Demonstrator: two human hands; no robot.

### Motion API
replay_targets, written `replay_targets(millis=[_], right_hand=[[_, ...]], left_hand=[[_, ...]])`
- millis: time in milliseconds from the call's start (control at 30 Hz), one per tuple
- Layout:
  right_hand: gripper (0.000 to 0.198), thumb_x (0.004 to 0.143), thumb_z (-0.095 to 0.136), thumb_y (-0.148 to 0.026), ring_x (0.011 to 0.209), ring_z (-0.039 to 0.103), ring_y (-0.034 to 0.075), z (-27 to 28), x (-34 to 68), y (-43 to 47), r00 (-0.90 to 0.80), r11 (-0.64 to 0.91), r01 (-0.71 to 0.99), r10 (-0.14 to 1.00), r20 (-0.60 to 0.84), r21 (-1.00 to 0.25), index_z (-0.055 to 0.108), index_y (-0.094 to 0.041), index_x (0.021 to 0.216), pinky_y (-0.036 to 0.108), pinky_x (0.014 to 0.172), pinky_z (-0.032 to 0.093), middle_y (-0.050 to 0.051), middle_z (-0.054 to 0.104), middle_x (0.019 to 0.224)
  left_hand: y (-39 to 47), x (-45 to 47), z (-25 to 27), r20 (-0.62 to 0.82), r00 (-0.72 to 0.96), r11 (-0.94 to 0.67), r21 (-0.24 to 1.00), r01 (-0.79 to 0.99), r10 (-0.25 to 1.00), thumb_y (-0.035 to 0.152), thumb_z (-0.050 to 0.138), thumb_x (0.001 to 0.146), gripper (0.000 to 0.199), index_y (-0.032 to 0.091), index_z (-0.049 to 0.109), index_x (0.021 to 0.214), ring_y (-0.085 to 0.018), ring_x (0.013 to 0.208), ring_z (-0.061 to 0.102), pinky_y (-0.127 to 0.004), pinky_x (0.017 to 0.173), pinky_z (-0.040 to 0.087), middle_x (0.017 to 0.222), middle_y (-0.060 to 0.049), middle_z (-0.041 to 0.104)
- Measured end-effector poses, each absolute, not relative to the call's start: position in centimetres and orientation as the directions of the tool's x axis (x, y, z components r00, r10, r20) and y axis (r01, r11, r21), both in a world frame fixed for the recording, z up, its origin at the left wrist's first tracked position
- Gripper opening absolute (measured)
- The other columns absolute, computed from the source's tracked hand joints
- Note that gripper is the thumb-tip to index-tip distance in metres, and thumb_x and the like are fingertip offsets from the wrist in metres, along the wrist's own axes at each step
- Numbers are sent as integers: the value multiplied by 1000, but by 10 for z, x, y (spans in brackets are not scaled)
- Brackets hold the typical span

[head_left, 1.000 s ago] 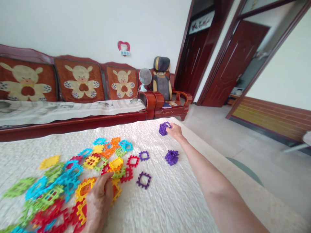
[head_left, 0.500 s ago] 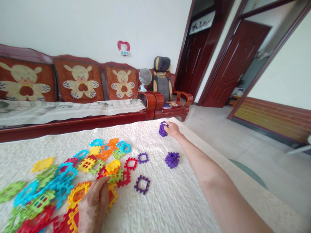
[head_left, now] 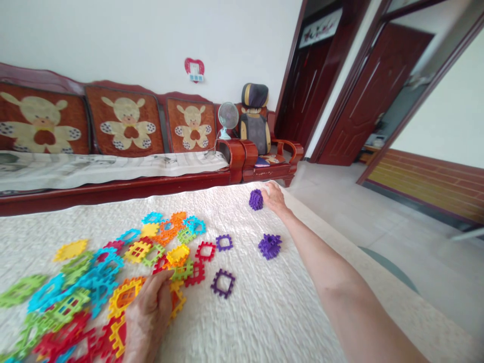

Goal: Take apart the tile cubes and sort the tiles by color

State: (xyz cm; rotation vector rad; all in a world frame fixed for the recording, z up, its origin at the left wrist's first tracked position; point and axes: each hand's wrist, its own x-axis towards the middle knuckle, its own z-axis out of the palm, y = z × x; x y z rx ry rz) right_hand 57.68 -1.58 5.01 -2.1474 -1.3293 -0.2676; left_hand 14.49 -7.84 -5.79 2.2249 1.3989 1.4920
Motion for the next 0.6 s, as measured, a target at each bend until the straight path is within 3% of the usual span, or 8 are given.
replay_targets(millis=[100,200,267,367,433,500,600], right_hand=[[37,91,44,-22,119,59,25,59,570,-23,468,-220,863,689,554,-455,65,-12,120,38,107,42,16,65,128],[32,90,46,-19,103,65,21,64,540,-32,390,-88,867,732,559,-490,69,-15,112,32,96,48,11,71,115],[27,90,48,-19,98,67,18,61,509,-41,244,35,873,833,496,-487,71,-19,106,29,90,49,6,73,108],[24,85,57,-17,97,66,17,44,455,-60,-18,134,898,963,269,-420,71,-20,104,29,90,48,5,73,104],[29,81,66,-21,107,63,22,30,424,-73,-23,71,935,990,139,-348,69,-21,110,33,94,48,8,69,114],[34,80,67,-25,114,60,27,16,399,-83,100,-81,954,994,52,-289,66,-22,114,38,94,49,11,64,121],[35,84,65,-33,113,57,32,2,378,-90,246,-231,937,969,28,-260,63,-20,117,44,91,50,17,61,121]], left_hand=[[-80,146,-53,682,83,-571,532,625,726,26,51,86,21,23,72,89,-13,66,71,-19,55,53,78,2,74],[-82,147,-49,668,98,-567,534,627,737,24,51,87,21,21,72,89,-12,65,70,-18,57,52,79,1,74],[-82,148,-48,657,107,-566,542,622,747,23,50,87,22,19,72,88,-11,66,69,-18,58,51,78,0,74],[-82,148,-48,644,106,-559,556,615,758,21,50,88,22,18,72,90,-12,70,70,-19,62,52,80,-1,74],[-82,149,-49,633,102,-552,572,607,768,20,50,88,22,19,72,92,-11,71,69,-18,62,51,82,-1,74],[-83,149,-50,624,89,-541,588,601,776,20,51,87,22,19,72,92,-11,70,68,-18,60,49,82,0,74],[-84,148,-48,596,79,-513,607,607,799,21,51,86,22,19,72,91,-11,69,68,-19,60,49,80,0,73]])
